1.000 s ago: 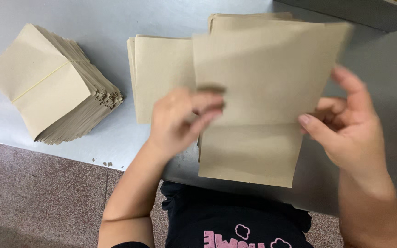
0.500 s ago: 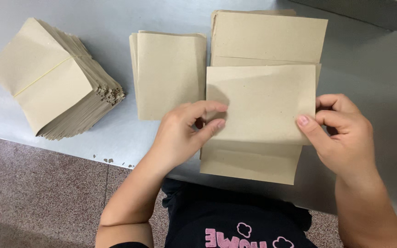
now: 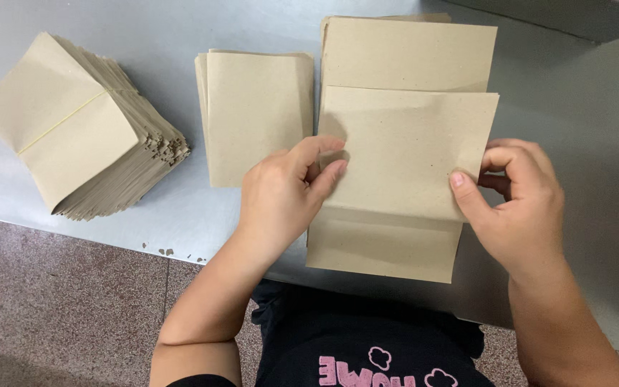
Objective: The person folds sheets of kraft paper in half by hand, aligning the edges and pressing the fold flat, then places each folded bag onto a growing stack on the metal worktable. They repeat this folding cycle continuously, working through a pile of flat sheets and adding finished folded bags to the stack.
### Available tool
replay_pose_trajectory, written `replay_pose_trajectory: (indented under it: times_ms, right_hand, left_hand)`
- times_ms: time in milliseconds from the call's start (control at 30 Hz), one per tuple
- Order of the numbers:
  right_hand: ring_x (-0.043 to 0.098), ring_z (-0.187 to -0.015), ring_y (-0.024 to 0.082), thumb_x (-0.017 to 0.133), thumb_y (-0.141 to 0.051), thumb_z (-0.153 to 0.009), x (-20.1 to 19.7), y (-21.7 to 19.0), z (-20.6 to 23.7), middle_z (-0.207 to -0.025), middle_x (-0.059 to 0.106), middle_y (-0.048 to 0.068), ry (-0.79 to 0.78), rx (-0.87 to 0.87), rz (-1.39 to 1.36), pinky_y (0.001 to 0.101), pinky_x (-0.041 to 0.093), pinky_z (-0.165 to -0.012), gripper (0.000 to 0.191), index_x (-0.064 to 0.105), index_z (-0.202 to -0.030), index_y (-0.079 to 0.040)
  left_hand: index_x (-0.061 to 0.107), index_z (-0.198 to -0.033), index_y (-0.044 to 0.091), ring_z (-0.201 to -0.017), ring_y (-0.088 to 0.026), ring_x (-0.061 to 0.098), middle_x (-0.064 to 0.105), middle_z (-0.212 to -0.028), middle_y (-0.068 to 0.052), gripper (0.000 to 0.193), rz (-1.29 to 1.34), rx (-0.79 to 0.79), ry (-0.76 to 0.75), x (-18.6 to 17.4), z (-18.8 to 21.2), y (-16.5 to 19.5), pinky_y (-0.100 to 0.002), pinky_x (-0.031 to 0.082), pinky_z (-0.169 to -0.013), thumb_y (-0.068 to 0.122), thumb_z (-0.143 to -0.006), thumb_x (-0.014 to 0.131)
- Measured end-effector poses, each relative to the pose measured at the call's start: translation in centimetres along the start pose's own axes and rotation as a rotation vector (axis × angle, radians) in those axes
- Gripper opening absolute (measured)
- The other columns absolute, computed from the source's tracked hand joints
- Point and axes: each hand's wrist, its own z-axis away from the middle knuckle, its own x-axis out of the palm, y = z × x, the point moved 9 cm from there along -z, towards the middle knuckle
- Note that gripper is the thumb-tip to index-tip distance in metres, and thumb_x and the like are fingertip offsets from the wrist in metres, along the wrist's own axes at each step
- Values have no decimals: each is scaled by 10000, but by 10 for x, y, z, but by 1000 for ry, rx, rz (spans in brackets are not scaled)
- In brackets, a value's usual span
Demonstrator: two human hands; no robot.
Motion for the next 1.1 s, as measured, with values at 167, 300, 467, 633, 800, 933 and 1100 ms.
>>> replay_pose_trajectory:
  times_ms: [167,300,467,633,800,933,1100]
  right_hand:
    - [523,-1292,371,767,-136,-926,-11,-58,6,-1362,543,246,136,-279,338,514,432,-1086,484,578,-1330,54]
    - [482,-1398,282,713,-532,-944,51,-94,45,-1479,558,8,-279,-726,570,524,188,-1220,621,576,-1396,-129]
    - [433,-1428,289,557,-661,-930,59,-63,67,-1521,542,39,-374,-687,612,511,125,-1230,725,598,-1471,-180]
    - [447,-1411,297,550,-634,-887,24,-40,76,-1491,580,38,-428,-675,656,515,129,-1221,688,648,-1414,-202]
    - [566,-1310,237,679,-521,-899,-2,-62,66,-1317,664,6,-311,-702,421,487,326,-1202,461,689,-1183,-158]
    - [664,-1082,219,825,-287,-860,12,-87,67,-1101,726,36,-300,-795,319,375,543,-951,299,768,-1079,-92]
    - [683,-1007,200,810,-306,-750,18,-82,55,-1047,742,-1,-394,-611,306,341,553,-847,313,774,-1009,-133]
  left_hand:
    - [681,-1233,121,-661,-232,668,680,-734,-66,539,-166,151,7,-9,10,22,-375,515,-566,466,-835,792]
    - [657,-1305,119,-705,-258,672,673,-781,-77,730,-336,160,-1,-9,17,23,-390,512,-558,593,-766,791]
    - [645,-1359,140,-625,-242,629,596,-709,-67,793,-425,238,27,-6,20,22,-365,493,-519,633,-749,759]
    - [624,-1399,146,-655,-254,651,653,-760,-68,715,-294,277,-52,-5,25,9,-377,507,-566,540,-821,768]
    - [614,-1406,179,-811,-213,723,776,-1136,-101,494,-26,348,6,-15,33,7,-313,572,-727,244,-952,797]
    - [584,-1422,104,-848,-114,746,779,-1109,-68,469,24,229,221,-59,34,-25,-234,576,-712,67,-999,783]
    - [671,-1205,36,-884,-192,766,768,-1042,-128,81,568,158,505,-144,31,-94,-303,633,-779,-19,-1150,649]
